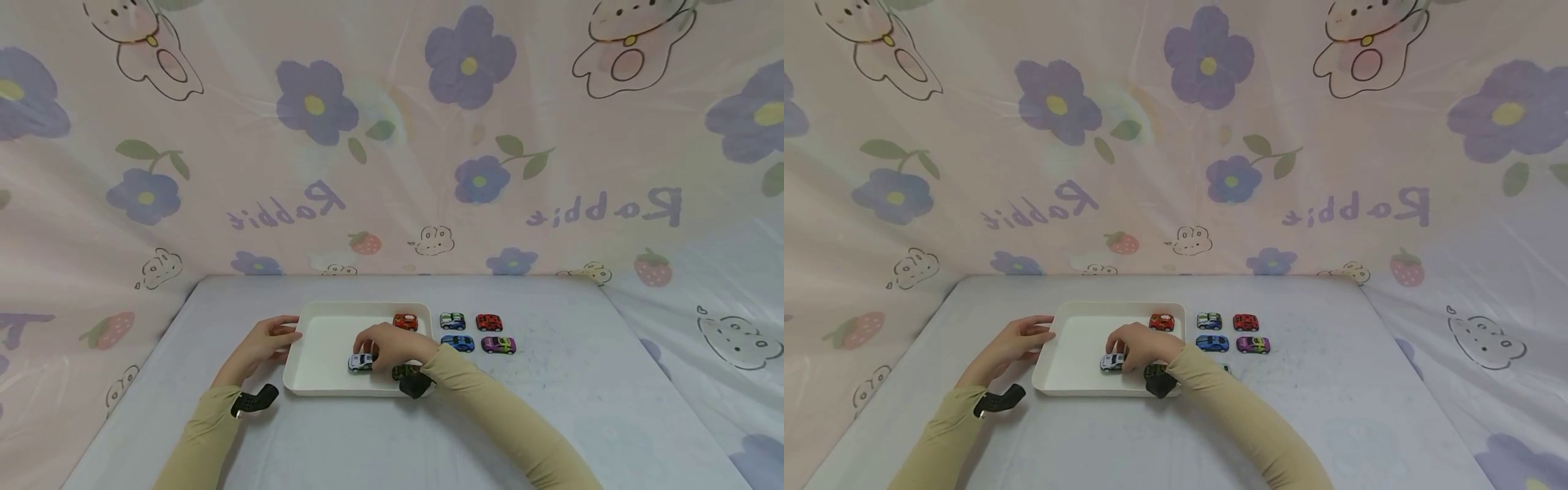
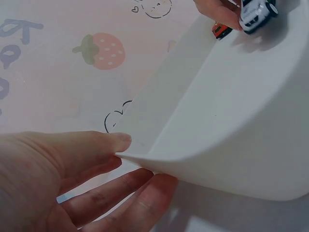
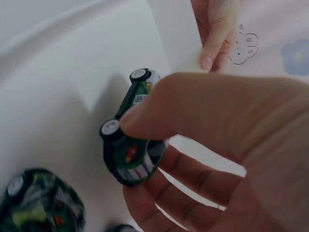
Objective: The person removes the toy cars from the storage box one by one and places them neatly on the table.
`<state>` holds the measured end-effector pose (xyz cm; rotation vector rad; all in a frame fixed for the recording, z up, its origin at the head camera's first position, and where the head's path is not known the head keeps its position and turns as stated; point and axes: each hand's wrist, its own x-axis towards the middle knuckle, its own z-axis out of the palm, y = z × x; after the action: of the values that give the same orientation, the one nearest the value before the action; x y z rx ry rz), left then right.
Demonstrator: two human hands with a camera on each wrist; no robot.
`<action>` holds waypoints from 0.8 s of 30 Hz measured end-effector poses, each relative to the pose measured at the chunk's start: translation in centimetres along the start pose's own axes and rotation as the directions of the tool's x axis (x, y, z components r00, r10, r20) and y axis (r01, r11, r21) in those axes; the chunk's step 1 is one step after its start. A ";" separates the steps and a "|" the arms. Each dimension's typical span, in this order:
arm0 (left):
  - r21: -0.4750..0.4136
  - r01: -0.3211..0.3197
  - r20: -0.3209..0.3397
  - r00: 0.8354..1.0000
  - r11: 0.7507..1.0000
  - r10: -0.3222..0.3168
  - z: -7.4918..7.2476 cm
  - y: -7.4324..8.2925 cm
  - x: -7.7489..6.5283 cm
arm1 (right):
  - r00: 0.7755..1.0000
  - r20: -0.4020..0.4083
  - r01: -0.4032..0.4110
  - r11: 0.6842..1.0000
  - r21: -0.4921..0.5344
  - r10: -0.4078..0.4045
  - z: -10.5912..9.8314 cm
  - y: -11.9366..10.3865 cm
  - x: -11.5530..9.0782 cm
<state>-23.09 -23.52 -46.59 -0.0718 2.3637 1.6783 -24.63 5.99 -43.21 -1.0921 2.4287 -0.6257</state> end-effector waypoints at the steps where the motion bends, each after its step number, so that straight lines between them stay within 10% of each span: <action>1: 0.000 0.002 -0.002 1.000 1.000 -0.002 0.0 0.0 0.0 | 1.000 -0.010 0.004 1.000 0.002 -0.004 -0.1 0.2 -0.1; 24: 0.011 -0.023 0.006 1.000 1.000 0.023 0.0 -0.1 0.0 | 0.994 -0.103 0.041 0.997 0.067 -0.034 -4.3 3.1 -8.2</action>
<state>-23.06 -23.55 -46.67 -0.0386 2.3779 1.6738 -23.72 15.18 -39.95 -1.1053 2.4573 -0.7894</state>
